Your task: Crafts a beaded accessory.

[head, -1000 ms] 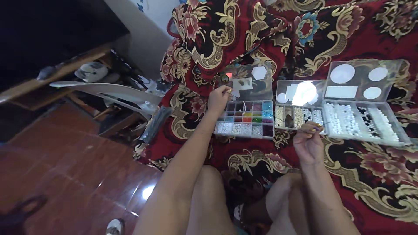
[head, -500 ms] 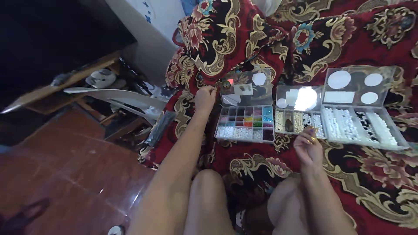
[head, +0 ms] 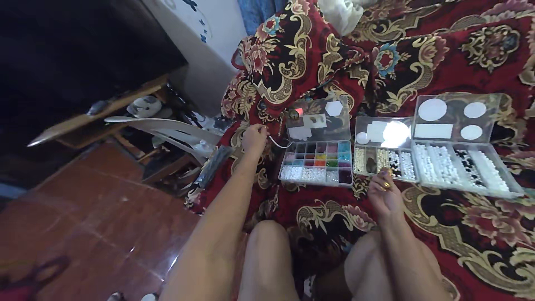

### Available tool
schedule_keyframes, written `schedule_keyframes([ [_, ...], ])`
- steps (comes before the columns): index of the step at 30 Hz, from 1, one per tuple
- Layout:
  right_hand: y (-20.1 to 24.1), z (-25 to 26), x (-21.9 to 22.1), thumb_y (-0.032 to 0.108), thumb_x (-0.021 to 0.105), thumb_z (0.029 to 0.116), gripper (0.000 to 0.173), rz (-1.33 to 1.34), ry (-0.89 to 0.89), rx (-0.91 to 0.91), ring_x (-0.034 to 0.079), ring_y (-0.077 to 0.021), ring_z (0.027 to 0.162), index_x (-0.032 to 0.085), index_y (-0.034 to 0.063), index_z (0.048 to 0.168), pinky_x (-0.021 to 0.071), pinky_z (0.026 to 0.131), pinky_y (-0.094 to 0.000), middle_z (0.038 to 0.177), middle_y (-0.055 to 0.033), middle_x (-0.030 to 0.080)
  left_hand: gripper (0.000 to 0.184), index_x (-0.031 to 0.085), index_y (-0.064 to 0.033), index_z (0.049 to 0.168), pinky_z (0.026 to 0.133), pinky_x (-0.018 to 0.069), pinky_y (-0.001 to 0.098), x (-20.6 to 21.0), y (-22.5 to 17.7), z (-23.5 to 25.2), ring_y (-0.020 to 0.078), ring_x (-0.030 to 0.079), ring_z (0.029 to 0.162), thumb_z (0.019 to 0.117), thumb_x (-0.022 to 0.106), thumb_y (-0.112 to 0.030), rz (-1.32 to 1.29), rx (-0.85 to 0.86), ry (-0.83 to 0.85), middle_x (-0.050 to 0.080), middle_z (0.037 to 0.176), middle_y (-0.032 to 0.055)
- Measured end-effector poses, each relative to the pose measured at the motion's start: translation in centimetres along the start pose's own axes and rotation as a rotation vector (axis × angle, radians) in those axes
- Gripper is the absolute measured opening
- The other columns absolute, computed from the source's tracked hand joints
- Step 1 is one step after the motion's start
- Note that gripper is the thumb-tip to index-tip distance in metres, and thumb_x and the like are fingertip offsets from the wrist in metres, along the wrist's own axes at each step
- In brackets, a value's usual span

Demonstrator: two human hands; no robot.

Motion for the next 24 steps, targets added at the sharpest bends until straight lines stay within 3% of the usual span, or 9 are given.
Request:
schedule_keyframes([
  [4,-0.3,-0.2,0.0,0.018,0.028,0.1127,0.039,-0.125,-0.007,0.001,0.051,0.0051,0.048,0.062,0.0147,0.094,0.0433,0.047,-0.0081,0.066,0.0093,0.061,0.032,0.067,0.0025,0.12,0.093,0.0547,0.0496,0.3,-3.0,-0.8,0.0284,0.072,0.099,0.1098,0.042,-0.015,-0.11,0.152,0.028,0.074,0.109,0.0166],
  [11,0.0,-0.4,0.0,0.019,0.029,0.1126,0.038,-0.163,-0.089,-0.029,0.049,0.0045,0.048,0.062,0.0156,0.092,0.0424,0.046,-0.0089,0.065,0.0092,0.06,0.028,0.069,0.0019,0.117,0.09,0.0552,0.0451,3.5,-9.9,-1.5,0.025,0.071,0.098,0.1079,0.049,-0.016,-0.189,0.389,0.102,0.074,0.108,0.0151],
  [19,0.1,0.0,-0.1,0.016,0.031,0.1117,0.036,-0.125,-0.086,-0.021,0.052,0.004,0.048,0.062,0.013,0.092,0.044,0.047,-0.0087,0.067,0.0076,0.061,0.027,0.068,0.0052,0.117,0.096,0.0545,0.044,10.3,-12.8,-2.1,0.0259,0.072,0.1,0.1067,0.049,-0.01,-0.228,0.453,0.262,0.074,0.109,0.0172],
  [24,0.1,0.3,-0.2,0.019,0.029,0.1125,0.04,-0.125,-0.075,-0.009,0.052,0.0036,0.048,0.062,0.013,0.091,0.0439,0.046,-0.009,0.066,0.0077,0.061,0.028,0.069,0.0033,0.116,0.096,0.0557,0.0442,13.9,-12.7,-2.9,0.0255,0.072,0.099,0.1079,0.048,-0.013,-0.213,0.405,0.413,0.073,0.109,0.0163],
])
Point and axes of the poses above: each hand's wrist, its own z-axis towards the middle knuckle, its own x-axis out of the palm, y = z × x, the point moved 6 cm from there along z, towards the middle knuckle
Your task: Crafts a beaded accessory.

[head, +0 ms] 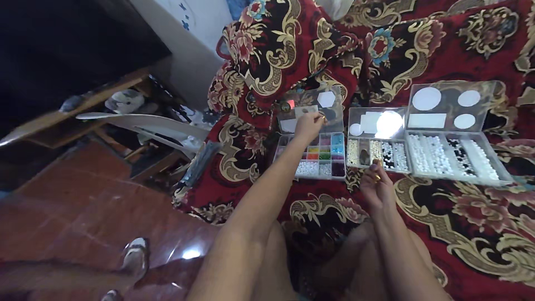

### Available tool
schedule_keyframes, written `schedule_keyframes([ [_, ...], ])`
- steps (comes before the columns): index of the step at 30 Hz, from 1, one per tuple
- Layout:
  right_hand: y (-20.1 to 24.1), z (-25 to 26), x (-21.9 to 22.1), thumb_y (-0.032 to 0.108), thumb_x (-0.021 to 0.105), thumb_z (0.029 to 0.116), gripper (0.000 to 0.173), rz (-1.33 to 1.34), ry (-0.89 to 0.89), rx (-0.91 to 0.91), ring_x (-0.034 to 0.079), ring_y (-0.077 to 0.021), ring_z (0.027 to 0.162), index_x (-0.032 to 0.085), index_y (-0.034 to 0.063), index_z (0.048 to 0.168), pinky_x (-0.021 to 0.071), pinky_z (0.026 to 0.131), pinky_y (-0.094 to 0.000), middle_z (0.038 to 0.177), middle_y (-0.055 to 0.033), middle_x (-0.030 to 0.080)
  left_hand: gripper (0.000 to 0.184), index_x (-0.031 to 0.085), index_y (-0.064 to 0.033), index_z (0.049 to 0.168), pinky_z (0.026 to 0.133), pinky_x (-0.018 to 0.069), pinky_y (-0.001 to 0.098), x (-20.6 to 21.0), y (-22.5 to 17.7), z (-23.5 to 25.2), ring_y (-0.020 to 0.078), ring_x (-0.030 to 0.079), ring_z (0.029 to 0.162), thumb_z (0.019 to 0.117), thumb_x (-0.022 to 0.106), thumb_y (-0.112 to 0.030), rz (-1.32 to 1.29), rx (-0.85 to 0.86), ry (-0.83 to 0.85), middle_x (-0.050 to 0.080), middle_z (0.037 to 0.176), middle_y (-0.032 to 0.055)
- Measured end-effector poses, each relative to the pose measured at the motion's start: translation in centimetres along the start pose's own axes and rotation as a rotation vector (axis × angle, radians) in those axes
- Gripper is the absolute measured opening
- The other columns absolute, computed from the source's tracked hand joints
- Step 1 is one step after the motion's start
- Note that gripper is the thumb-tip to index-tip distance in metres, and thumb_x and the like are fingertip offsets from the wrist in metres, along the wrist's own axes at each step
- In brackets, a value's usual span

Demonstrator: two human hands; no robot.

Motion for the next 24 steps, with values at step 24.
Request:
schedule_keyframes([
  [24,0.0,-0.2,0.3,0.019,0.029,0.1126,0.039,-0.029,0.016,-0.006,0.053,0.0029,0.049,0.062,0.0129,0.092,0.0466,0.048,-0.0099,0.068,0.0073,0.062,0.033,0.069,0.0029,0.107,0.085,0.0567,0.0537,-9.2,-1.9,-6.8,0.0314,0.071,0.088,0.1081,0.047,-0.023,0.238,-0.039,-0.235,0.071,0.097,0.0192],
])
Point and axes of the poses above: each hand's wrist, its own z-axis towards the middle knuckle, its own x-axis out of the palm, y = z × x, the point moved 6 cm from there along z, towards the middle knuckle
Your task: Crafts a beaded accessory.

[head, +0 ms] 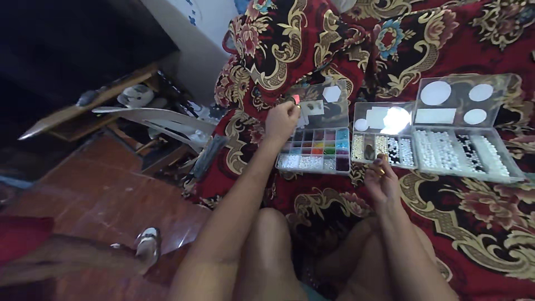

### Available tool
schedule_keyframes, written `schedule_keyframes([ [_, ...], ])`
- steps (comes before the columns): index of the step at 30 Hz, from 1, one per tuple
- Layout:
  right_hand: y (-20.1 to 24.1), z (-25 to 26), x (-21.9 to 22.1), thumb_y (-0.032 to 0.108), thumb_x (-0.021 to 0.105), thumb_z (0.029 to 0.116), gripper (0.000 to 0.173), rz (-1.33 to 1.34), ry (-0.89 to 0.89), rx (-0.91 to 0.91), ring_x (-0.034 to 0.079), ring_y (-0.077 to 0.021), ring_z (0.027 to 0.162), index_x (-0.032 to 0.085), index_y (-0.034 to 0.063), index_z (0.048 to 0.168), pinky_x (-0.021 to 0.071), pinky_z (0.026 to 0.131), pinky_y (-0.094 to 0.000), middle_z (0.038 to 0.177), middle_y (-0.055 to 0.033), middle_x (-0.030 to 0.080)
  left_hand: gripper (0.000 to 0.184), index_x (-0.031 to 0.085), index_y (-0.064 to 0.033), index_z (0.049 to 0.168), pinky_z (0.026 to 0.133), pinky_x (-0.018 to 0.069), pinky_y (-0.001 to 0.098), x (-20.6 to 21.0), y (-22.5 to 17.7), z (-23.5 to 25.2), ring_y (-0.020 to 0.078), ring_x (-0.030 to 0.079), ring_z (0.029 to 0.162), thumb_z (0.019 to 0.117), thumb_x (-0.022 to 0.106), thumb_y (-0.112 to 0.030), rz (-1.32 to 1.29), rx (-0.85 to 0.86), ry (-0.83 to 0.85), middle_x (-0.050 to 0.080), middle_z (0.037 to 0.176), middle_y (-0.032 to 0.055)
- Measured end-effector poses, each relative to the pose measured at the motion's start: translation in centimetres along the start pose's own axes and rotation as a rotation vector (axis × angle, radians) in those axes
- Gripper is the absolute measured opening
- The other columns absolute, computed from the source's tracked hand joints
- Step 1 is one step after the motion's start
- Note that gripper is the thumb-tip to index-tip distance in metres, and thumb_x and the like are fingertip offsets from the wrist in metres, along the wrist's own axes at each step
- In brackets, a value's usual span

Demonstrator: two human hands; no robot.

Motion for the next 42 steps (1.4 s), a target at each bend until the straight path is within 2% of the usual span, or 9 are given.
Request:
schedule_keyframes([
  [11,0.3,0.2,-0.3,0.015,0.029,0.1116,0.036,-0.064,-0.057,-0.04,0.054,0.0021,0.051,0.061,0.0143,0.094,0.0467,0.049,-0.0114,0.068,0.0075,0.063,0.031,0.068,0.0059,0.114,0.091,0.0571,0.0447,11.4,-0.9,3.2,0.027,0.072,0.095,0.1084,0.048,-0.017,-0.189,-0.042,0.328,0.072,0.108,0.0192],
  [14,0.1,0.3,-0.3,0.014,0.031,0.1115,0.032,-0.112,-0.034,-0.044,0.054,0.0019,0.052,0.059,0.0154,0.097,0.0464,0.05,-0.0116,0.07,0.0072,0.062,0.033,0.058,0.003,0.134,0.093,0.0549,0.0478,13.5,-0.1,2.7,0.0326,0.069,0.105,0.1072,0.052,-0.015,-0.236,-0.083,0.436,0.065,0.125,0.0231],
  [17,-0.2,0.5,-0.4,0.011,0.03,0.1108,0.03,-0.181,0.049,-0.052,0.056,0.0003,0.054,0.057,0.0137,0.098,0.0486,0.052,-0.013,0.075,0.0045,0.065,0.057,0.035,-0.0023,0.155,0.097,0.0542,0.0506,14.6,0.2,1.4,0.0367,0.066,0.115,0.105,0.058,-0.019,-0.22,-0.088,0.51,0.057,0.14,0.0259],
  [19,-0.2,0.4,-0.2,0.009,0.03,0.1098,0.031,-0.241,0.093,-0.065,0.059,-0.0011,0.057,0.059,0.0129,0.099,0.0514,0.055,-0.0149,0.076,0.0037,0.068,0.05,0.043,0.0006,0.15,0.095,0.0555,0.0471,13.9,-0.9,-0.6,0.0334,0.068,0.109,0.1053,0.057,-0.018,-0.27,-0.073,0.504,0.061,0.133,0.0255],
  [21,-0.4,0.3,0.0,0.006,0.033,0.1085,0.03,-0.301,0.118,-0.077,0.061,-0.0024,0.06,0.061,0.0126,0.099,0.0525,0.057,-0.0162,0.077,0.0033,0.068,0.034,0.058,0.0006,0.136,0.084,0.0569,0.0373,13.9,-1.7,-3.0,0.0215,0.07,0.099,0.1078,0.05,-0.018,-0.411,-0.112,0.52,0.068,0.122,0.0173],
  [23,-0.6,0.1,0.3,0.003,0.037,0.1064,0.028,-0.358,0.154,-0.101,0.06,-0.0017,0.061,0.063,0.0115,0.098,0.0512,0.057,-0.0157,0.078,0.0032,0.068,0.032,0.063,0.0019,0.127,0.081,0.0578,0.0314,14.1,-2.4,-5.5,0.0134,0.07,0.094,0.1096,0.045,-0.018,-0.601,-0.199,0.539,0.071,0.116,0.0108],
  [29,-1.7,-0.5,0.9,0.0,0.049,0.1007,0.021,-0.511,0.26,-0.111,0.061,-0.001,0.062,0.068,0.0097,0.097,0.0524,0.059,-0.017,0.08,0.0029,0.07,0.029,0.061,0.005,0.128,0.087,0.0573,0.0304,14.7,-3.0,-9.8,0.0129,0.07,0.095,0.1085,0.047,-0.012,-1.004,-0.397,0.372,0.072,0.111,0.01],
  [38,-2.8,-0.4,0.4,0.002,0.052,0.0993,0.022,-0.621,0.271,-0.123,0.063,-0.0013,0.066,0.07,0.0134,0.096,0.0534,0.062,-0.018,0.082,0.0043,0.071,0.017,0.065,0.0064,0.113,0.079,0.0594,0.031,15.7,-1.7,-10.6,0.0144,0.069,0.085,0.1004,0.062,-0.004,-1.098,-0.478,0.213,0.07,0.1,0.0107],
  [42,-3.2,-0.6,-0.9,0.002,0.051,0.0989,0.021,-0.713,0.234,-0.096,0.066,-0.0038,0.07,0.07,0.0099,0.098,0.0567,0.066,-0.0209,0.086,0.0021,0.073,0.018,0.065,0.0067,0.114,0.077,0.0595,0.0304,16.3,-0.1,-11.2,0.0142,0.07,0.083,0.1015,0.06,-0.006,-1.098,-0.532,0.249,0.07,0.101,0.0118],
])
Point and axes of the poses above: each hand's wrist, its own z-axis towards the middle knuckle, its own x-axis out of the palm, y = z × x, the point moved 6 cm from there along z, towards the middle knuckle
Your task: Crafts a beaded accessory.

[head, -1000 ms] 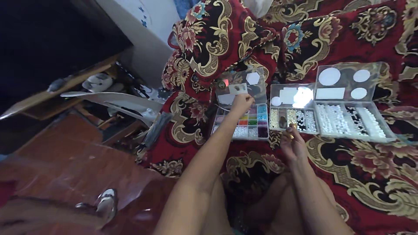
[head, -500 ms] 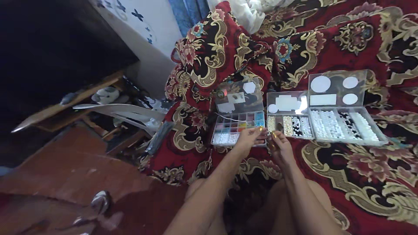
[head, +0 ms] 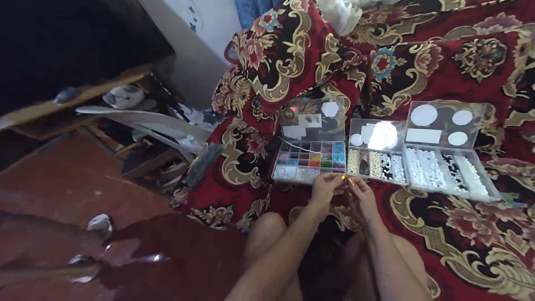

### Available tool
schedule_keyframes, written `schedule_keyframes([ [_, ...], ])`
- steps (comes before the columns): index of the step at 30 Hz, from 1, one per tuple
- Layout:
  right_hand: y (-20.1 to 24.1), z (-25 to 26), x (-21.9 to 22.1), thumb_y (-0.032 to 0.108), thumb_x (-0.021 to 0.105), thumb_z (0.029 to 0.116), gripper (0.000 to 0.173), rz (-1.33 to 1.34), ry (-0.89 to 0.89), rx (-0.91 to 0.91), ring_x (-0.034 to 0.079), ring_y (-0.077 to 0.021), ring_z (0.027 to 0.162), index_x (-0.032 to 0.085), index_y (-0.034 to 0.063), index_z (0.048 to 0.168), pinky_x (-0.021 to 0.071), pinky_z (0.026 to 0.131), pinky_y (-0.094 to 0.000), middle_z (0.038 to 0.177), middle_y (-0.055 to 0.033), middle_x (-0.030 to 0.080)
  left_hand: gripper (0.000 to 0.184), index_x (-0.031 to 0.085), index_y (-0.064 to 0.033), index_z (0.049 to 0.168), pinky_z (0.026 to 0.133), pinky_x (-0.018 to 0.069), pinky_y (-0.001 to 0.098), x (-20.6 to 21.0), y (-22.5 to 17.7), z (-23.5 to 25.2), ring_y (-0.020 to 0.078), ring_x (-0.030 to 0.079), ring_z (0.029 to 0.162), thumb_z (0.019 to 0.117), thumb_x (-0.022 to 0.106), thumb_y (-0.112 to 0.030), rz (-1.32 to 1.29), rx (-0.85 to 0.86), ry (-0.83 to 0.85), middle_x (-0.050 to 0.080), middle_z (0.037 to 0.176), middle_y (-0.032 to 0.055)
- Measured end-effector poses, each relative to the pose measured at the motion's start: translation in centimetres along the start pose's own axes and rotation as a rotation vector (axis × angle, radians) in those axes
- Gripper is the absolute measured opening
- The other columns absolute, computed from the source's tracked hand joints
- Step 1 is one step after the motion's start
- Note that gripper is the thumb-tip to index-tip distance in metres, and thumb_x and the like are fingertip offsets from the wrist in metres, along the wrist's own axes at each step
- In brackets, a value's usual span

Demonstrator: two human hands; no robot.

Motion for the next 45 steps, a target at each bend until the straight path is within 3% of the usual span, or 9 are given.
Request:
schedule_keyframes([
  [5,0.3,-0.8,-0.4,0.013,0.06,0.094,0.014,-0.194,0.072,0.088,0.055,0.0015,0.053,0.074,0.0121,0.093,0.0485,0.052,-0.0162,0.068,0.0076,0.067,0.019,0.067,0.0065,0.112,0.075,0.0594,0.0293,-1.5,1.6,-0.3,0.0124,0.07,0.081,0.102,0.059,-0.007,0.034,0.052,0.107,0.071,0.098,0.0104],
  [9,0.2,-1.0,0.9,0.008,0.058,0.0936,0.018,-0.337,0.072,0.103,0.053,0.0011,0.048,0.076,0.0104,0.092,0.0473,0.048,-0.0163,0.062,0.0083,0.065,0.016,0.069,0.0049,0.108,0.072,0.0585,0.0271,-2.7,2.3,0.3,0.0096,0.068,0.078,0.1,0.062,-0.007,0.031,0.111,0.133,0.07,0.096,0.008],
  [13,0.0,0.5,3.4,0.007,0.059,0.0963,0.017,-0.44,0.12,0.018,0.057,0.0016,0.052,0.075,0.0085,0.089,0.0494,0.052,-0.0154,0.064,0.0085,0.068,0.017,0.068,0.0061,0.109,0.075,0.0587,0.0288,-4.6,-0.4,1.7,0.0107,0.068,0.081,0.1006,0.061,-0.008,0.138,0.139,0.228,0.07,0.101,0.0101],
  [18,2.8,5.5,9.1,0.014,0.048,0.1059,0.024,-0.684,0.269,0.069,0.061,0.0008,0.059,0.068,0.0009,0.109,0.0497,0.052,-0.0161,0.081,0.0039,0.073,0.015,0.069,0.0074,0.104,0.082,0.0567,0.0261,-7.2,-6.4,5.0,0.0094,0.066,0.088,0.0989,0.062,-0.005,0.227,0.34,0.228,0.067,0.108,0.0118],
  [21,3.4,7.8,11.5,0.018,0.051,0.1053,0.024,-0.815,0.347,0.082,0.065,0.0028,0.068,0.071,0.0035,0.108,0.0494,0.056,-0.0149,0.087,0.0043,0.074,0.011,0.071,0.0052,0.101,0.084,0.0573,0.0244,-9.1,-7.4,6.2,0.0089,0.066,0.093,0.0972,0.064,-0.002,0.218,0.413,0.223,0.065,0.113,0.0111],
  [26,0.5,7.2,11.9,0.0,0.06,0.0965,0.013,-0.497,0.245,0.244,0.071,-0.006,0.071,0.069,-0.0003,0.106,0.0591,0.062,-0.0208,0.086,-0.0012,0.075,0.007,0.071,0.0042,0.095,0.079,0.0575,0.0199,-10.7,-6.3,6.7,0.0031,0.065,0.086,0.0942,0.065,0.002,0.111,0.35,0.237,0.067,0.105,0.0053],
  [30,-1.0,6.7,10.6,-0.005,0.06,0.0917,0.014,-0.278,0.141,0.298,0.069,-0.0052,0.066,0.071,0.002,0.098,0.0587,0.063,-0.0197,0.08,-0.0005,0.074,0.007,0.072,0.0035,0.094,0.078,0.0566,0.0189,-10.2,-6.0,6.9,0.0028,0.065,0.086,0.0938,0.066,0.0,0.16,0.343,0.271,0.067,0.105,0.0055],
  [39,0.3,6.0,8.7,-0.001,0.06,0.0946,0.013,-0.413,0.208,0.266,0.067,-0.0043,0.059,0.072,0.0035,0.092,0.057,0.057,-0.0181,0.076,-0.0008,0.075,0.006,0.075,-0.0006,0.092,0.081,0.0565,0.0209,-9.5,-5.2,7.1,0.0027,0.066,0.087,0.0911,0.071,-0.005,0.275,0.416,0.287,0.072,0.096,0.0025],
  [45,0.1,5.5,8.2,0.001,0.061,0.0963,0.01,-0.463,0.212,0.243,0.065,-0.0039,0.058,0.071,0.0019,0.096,0.055,0.055,-0.0182,0.076,0.0001,0.074,0.01,0.073,0.0001,0.1,0.082,0.0583,0.0269,-11.1,-5.1,6.8,0.0078,0.069,0.084,0.0957,0.069,-0.008,0.469,0.327,0.115,0.072,0.096,0.0052],
])
Point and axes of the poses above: each hand's wrist, its own z-axis towards the middle knuckle, its own x-axis out of the palm, y = z × x, the point moved 6 cm from there along z, towards the middle knuckle
